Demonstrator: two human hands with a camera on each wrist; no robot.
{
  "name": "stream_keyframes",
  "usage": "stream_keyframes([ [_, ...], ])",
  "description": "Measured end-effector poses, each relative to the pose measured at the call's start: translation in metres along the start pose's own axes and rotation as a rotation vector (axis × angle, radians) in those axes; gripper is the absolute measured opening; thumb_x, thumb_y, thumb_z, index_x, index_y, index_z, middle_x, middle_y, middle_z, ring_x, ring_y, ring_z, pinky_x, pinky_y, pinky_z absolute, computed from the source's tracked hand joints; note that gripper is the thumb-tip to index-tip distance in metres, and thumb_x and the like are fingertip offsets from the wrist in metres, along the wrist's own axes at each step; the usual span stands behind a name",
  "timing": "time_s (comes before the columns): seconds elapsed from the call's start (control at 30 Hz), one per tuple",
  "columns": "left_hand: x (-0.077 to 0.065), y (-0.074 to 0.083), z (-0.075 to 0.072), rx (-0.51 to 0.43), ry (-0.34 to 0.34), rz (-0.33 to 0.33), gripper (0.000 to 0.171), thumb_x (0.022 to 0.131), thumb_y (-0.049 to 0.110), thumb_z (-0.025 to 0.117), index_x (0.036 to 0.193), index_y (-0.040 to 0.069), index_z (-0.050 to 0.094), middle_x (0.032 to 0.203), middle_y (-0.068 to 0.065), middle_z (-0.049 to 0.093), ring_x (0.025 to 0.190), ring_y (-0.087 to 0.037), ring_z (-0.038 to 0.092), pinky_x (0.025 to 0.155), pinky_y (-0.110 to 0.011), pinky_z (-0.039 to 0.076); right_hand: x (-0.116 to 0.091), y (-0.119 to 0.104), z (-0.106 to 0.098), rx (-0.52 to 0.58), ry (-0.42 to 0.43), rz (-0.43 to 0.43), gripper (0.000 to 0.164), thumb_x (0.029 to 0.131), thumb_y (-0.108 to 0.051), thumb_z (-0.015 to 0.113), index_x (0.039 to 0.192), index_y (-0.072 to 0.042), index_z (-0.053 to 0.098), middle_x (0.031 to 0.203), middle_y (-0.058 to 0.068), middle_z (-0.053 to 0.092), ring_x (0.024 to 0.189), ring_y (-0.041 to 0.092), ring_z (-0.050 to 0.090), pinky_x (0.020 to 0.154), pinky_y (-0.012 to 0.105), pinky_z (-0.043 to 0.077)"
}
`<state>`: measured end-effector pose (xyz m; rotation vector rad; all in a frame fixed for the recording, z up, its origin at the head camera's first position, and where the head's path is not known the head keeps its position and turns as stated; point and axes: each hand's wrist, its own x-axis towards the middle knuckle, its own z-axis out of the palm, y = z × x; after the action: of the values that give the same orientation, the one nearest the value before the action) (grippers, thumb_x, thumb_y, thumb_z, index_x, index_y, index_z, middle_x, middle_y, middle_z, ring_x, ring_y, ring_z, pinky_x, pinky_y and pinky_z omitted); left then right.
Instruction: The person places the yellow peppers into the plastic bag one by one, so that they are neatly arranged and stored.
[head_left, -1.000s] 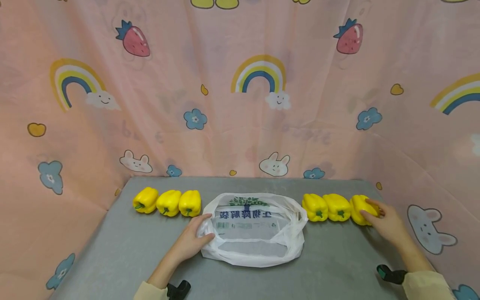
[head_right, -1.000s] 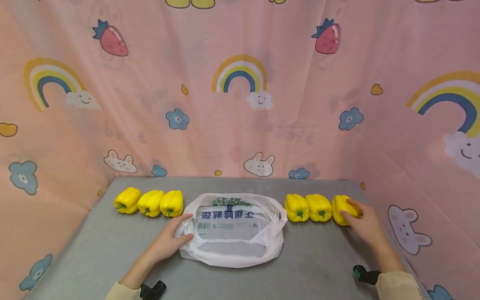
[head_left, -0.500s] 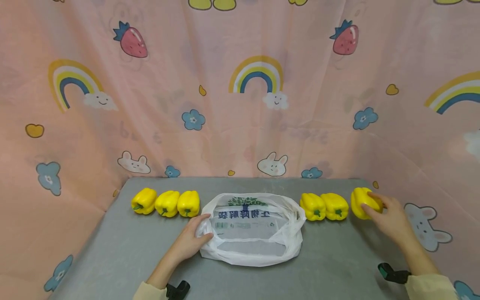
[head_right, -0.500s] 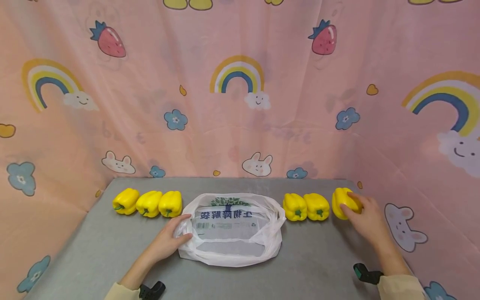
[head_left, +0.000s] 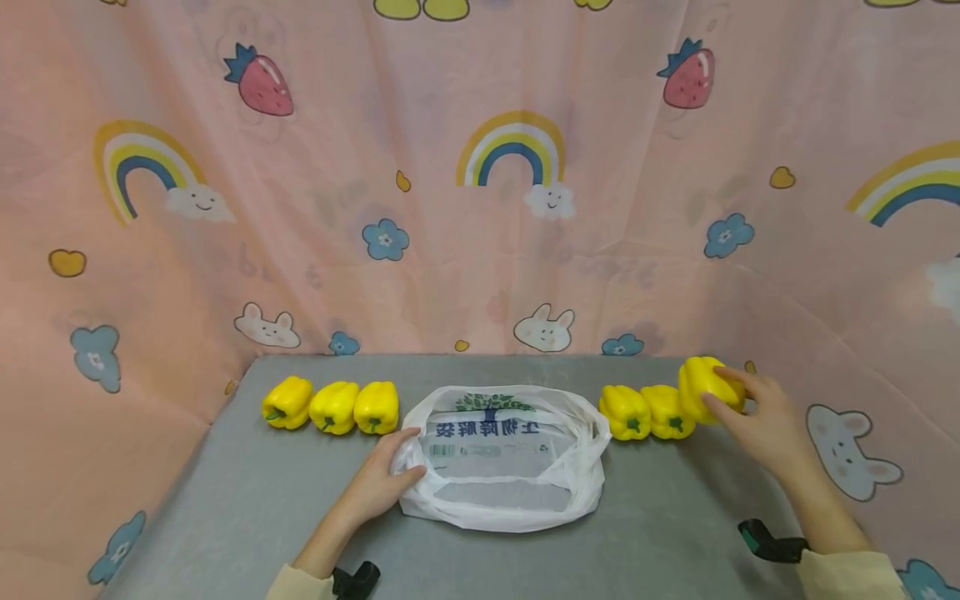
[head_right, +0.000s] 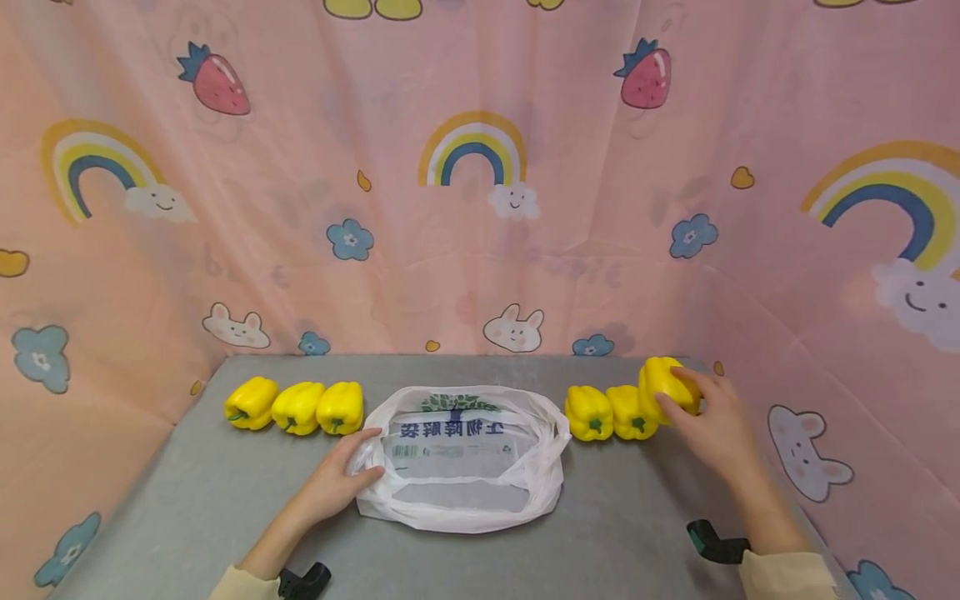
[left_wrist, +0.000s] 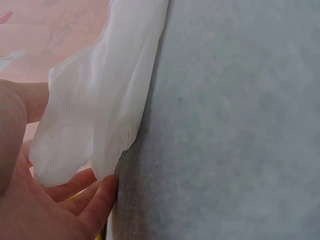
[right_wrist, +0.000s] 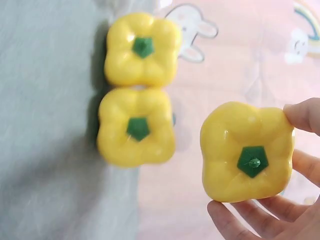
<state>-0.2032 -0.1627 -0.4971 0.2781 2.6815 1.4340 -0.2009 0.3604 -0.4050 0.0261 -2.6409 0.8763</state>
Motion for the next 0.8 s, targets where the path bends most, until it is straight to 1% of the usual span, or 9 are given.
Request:
stream_keyframes([
  [0.07, 0.000, 0.000, 0.000, -0.001, 0.001, -0.008, 0.057, 0.095, 0.026, 0.072, 0.148, 0.017, 0.052, 0.154, -0.018, 0.041, 0.140, -0.041, 0.039, 0.112, -0.069, 0.027, 0.000, -0.009, 0.002, 0.014, -0.010, -0.010, 0.059, 0.101, -0.034, 0.064, 0.141, 0.007, 0.051, 0.141, 0.042, 0.038, 0.133, 0.062, 0.032, 0.087, 0.077, 0.041],
  [0.1, 0.000, 0.000, -0.001, 0.000, 0.001, -0.011, 0.057, 0.095, 0.026, 0.072, 0.148, 0.017, 0.052, 0.155, -0.018, 0.041, 0.140, -0.041, 0.039, 0.113, -0.069, 0.027, 0.000, -0.013, 0.002, 0.020, -0.013, -0.018, 0.059, 0.101, -0.034, 0.064, 0.141, 0.007, 0.051, 0.142, 0.041, 0.038, 0.136, 0.063, 0.027, 0.087, 0.078, 0.041],
  [0.13, 0.000, 0.000, -0.001, 0.003, 0.002, -0.006, 0.057, 0.095, 0.026, 0.072, 0.148, 0.017, 0.052, 0.154, -0.018, 0.041, 0.140, -0.042, 0.039, 0.112, -0.069, 0.027, -0.001, -0.017, 0.003, 0.020, -0.012, -0.030, 0.058, 0.101, -0.034, 0.065, 0.141, 0.006, 0.052, 0.142, 0.040, 0.040, 0.137, 0.063, 0.027, 0.087, 0.078, 0.041],
  [0.2, 0.000, 0.000, 0.000, 0.006, 0.003, -0.010, 0.057, 0.095, 0.026, 0.072, 0.148, 0.017, 0.052, 0.155, -0.018, 0.041, 0.140, -0.041, 0.039, 0.112, -0.069, 0.027, -0.002, -0.024, 0.006, 0.026, -0.006, -0.055, 0.057, 0.100, -0.032, 0.066, 0.141, 0.005, 0.053, 0.138, 0.037, 0.043, 0.133, 0.060, 0.033, 0.086, 0.075, 0.045],
  [0.27, 0.000, 0.001, -0.001, 0.008, 0.005, -0.009, 0.057, 0.095, 0.026, 0.071, 0.148, 0.017, 0.052, 0.155, -0.018, 0.041, 0.140, -0.042, 0.039, 0.112, -0.069, 0.027, -0.003, -0.032, 0.009, 0.030, -0.005, -0.073, 0.056, 0.100, -0.031, 0.067, 0.140, 0.005, 0.054, 0.134, 0.035, 0.045, 0.122, 0.055, 0.043, 0.083, 0.070, 0.049],
  [0.33, 0.001, 0.000, -0.001, 0.010, 0.008, -0.009, 0.057, 0.095, 0.026, 0.071, 0.147, 0.017, 0.052, 0.154, -0.018, 0.041, 0.140, -0.042, 0.039, 0.112, -0.070, 0.027, -0.004, -0.040, 0.013, 0.034, -0.004, -0.082, 0.055, 0.100, -0.031, 0.067, 0.139, 0.005, 0.054, 0.130, 0.033, 0.046, 0.109, 0.049, 0.048, 0.081, 0.065, 0.051],
  [0.5, 0.001, 0.001, -0.001, 0.008, 0.005, -0.018, 0.057, 0.095, 0.025, 0.071, 0.148, 0.017, 0.051, 0.155, -0.018, 0.040, 0.141, -0.042, 0.038, 0.113, -0.069, 0.026, -0.005, -0.057, 0.024, 0.038, -0.021, -0.086, 0.055, 0.100, -0.034, 0.066, 0.139, 0.003, 0.055, 0.131, 0.033, 0.045, 0.106, 0.047, 0.051, 0.082, 0.063, 0.052],
  [0.63, 0.001, 0.001, -0.001, 0.005, 0.001, -0.022, 0.057, 0.095, 0.026, 0.071, 0.148, 0.018, 0.051, 0.155, -0.017, 0.040, 0.141, -0.041, 0.038, 0.113, -0.069, 0.026, -0.007, -0.068, 0.032, 0.066, -0.034, -0.097, 0.056, 0.100, -0.035, 0.066, 0.140, 0.002, 0.055, 0.131, 0.031, 0.046, 0.106, 0.046, 0.053, 0.084, 0.063, 0.053],
  [0.8, 0.000, 0.000, -0.002, 0.000, 0.001, -0.007, 0.057, 0.095, 0.026, 0.071, 0.148, 0.016, 0.051, 0.154, -0.018, 0.041, 0.140, -0.041, 0.039, 0.113, -0.069, 0.027, -0.007, -0.081, 0.042, 0.091, -0.048, -0.103, 0.055, 0.099, -0.035, 0.067, 0.140, 0.000, 0.055, 0.131, 0.029, 0.047, 0.106, 0.043, 0.054, 0.084, 0.060, 0.054],
])
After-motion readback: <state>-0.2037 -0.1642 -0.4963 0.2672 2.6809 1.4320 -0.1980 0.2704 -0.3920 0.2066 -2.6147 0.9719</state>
